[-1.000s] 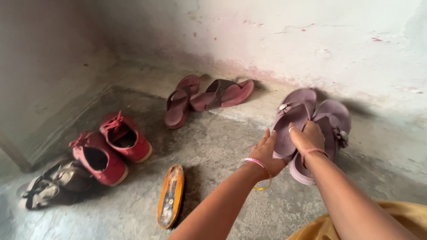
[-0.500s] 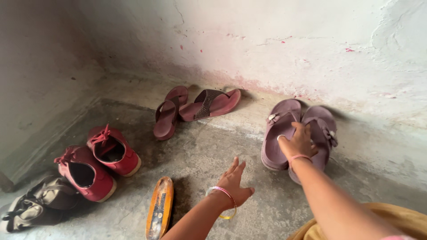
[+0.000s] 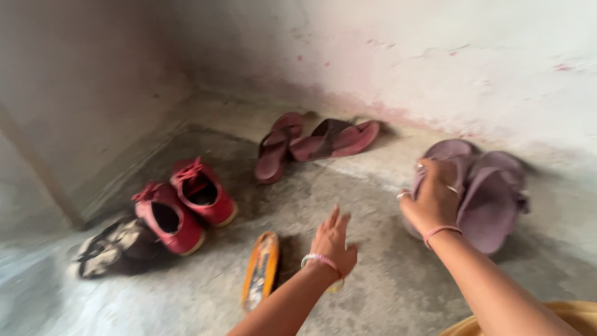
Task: The person sits on the floor and uses a brush to clean several pairs of shoes, including pink sandals, red sneakers, and brown sandals. The person scrubs the soles and uppers of each shoe before placing them back on the floor.
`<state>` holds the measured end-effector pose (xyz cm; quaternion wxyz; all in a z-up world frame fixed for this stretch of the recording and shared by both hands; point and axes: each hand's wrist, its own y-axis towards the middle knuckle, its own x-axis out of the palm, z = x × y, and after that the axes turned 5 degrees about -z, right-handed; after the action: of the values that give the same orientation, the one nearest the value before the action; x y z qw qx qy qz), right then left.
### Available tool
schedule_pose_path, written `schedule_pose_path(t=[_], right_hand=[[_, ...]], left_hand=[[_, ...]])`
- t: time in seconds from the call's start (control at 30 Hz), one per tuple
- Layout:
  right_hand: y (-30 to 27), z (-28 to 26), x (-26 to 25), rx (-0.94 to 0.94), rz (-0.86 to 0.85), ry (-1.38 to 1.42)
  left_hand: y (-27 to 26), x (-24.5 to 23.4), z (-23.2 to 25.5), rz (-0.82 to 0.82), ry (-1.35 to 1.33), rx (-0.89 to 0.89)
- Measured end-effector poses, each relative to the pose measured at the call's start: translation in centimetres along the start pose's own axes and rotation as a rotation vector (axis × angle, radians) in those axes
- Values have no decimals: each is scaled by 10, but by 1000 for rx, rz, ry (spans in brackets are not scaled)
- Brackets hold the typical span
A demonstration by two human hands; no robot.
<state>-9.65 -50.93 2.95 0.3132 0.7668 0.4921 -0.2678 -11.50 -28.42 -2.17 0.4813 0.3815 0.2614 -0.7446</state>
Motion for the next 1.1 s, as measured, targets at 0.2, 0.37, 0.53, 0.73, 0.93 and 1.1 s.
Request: schedule_pose_path(t=[0.2,0.37,0.53,0.73,0.93,1.1], right_hand=[[-56,-81,31,-573,-295,157],[-80,-100,42,-546,-538,48],[-76,-95,49,-480,-619,45],[-74,-90,40,-397,-641,111],[-75,-91,29,-257,-672,166],[-80,-92,26,-245,-687,131]], left_hand=[[-13,-59,-41,296,269,-250],[-37,-125,-108,592,473,-487],[-64,-157,-168,383,336,-824],[-59,-178,-185,277,213,-878],[-59,-174,-187,335,178,-903],[-57,-158,-163,558,267,-671]])
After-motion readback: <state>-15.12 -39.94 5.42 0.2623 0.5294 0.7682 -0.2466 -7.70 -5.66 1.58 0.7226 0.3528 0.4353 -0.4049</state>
